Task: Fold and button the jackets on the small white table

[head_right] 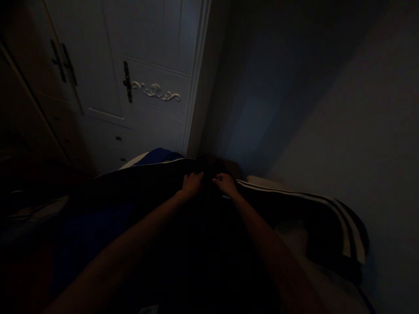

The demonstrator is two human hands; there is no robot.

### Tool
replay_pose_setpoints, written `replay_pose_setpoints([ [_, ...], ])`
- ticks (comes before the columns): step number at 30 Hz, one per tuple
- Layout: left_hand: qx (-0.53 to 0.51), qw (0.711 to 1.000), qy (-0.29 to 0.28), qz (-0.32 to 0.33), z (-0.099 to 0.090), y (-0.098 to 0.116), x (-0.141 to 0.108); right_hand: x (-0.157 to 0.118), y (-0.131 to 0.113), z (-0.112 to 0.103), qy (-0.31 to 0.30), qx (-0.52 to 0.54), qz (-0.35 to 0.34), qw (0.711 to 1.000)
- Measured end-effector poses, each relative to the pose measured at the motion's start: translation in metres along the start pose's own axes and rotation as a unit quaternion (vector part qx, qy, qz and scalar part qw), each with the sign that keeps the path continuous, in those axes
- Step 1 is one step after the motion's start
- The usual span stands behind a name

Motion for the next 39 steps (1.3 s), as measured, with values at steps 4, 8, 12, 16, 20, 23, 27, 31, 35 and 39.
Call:
replay_pose_setpoints([
  [4,0.003,1.000,-0.011,0.008,0.016,-0.008,0.006,0.004,0.009,0.011,0.007,0.016,0.015,1.000],
  [8,-0.003,1.000,0.001,-0.012,0.022,-0.014,0.001,0.002,0.007,0.018,0.024,0.030,0.006,0.999],
  [12,-0.036,0.998,0.022,-0.044,0.027,-0.022,-0.001,-0.005,-0.003,0.021,0.032,0.035,-0.027,0.998],
  [16,-0.100,0.990,0.057,-0.085,0.029,-0.032,0.002,-0.012,-0.013,0.022,0.045,0.039,-0.060,0.996],
  [20,-0.186,0.971,0.098,-0.116,0.028,-0.040,0.003,-0.020,-0.024,0.019,0.088,0.062,-0.117,0.987],
  [23,-0.247,0.953,0.123,-0.127,0.026,-0.041,0.004,-0.024,-0.024,0.018,0.116,0.095,-0.106,0.983],
  [27,-0.338,0.916,0.151,-0.154,0.024,-0.043,0.006,-0.026,-0.018,0.019,0.131,0.133,-0.054,0.981],
  [31,-0.404,0.879,0.160,-0.193,0.027,-0.049,0.007,-0.022,-0.016,0.016,0.101,0.144,-0.063,0.982],
  [35,-0.469,0.841,0.150,-0.226,0.035,-0.053,0.008,-0.010,-0.021,0.014,-0.010,0.113,-0.146,0.983],
  [39,-0.491,0.827,0.141,-0.235,0.038,-0.053,0.009,0.001,-0.039,0.014,-0.085,0.010,-0.314,0.946],
])
Point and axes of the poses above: each hand's wrist, its own x-axis towards the middle knuckle, its own z-axis out of the palm, y = z × x, the point moved 8 cm from there along x, towards the middle knuckle, and after that the axes turned 10 degrees about y, right-handed, at the moved point
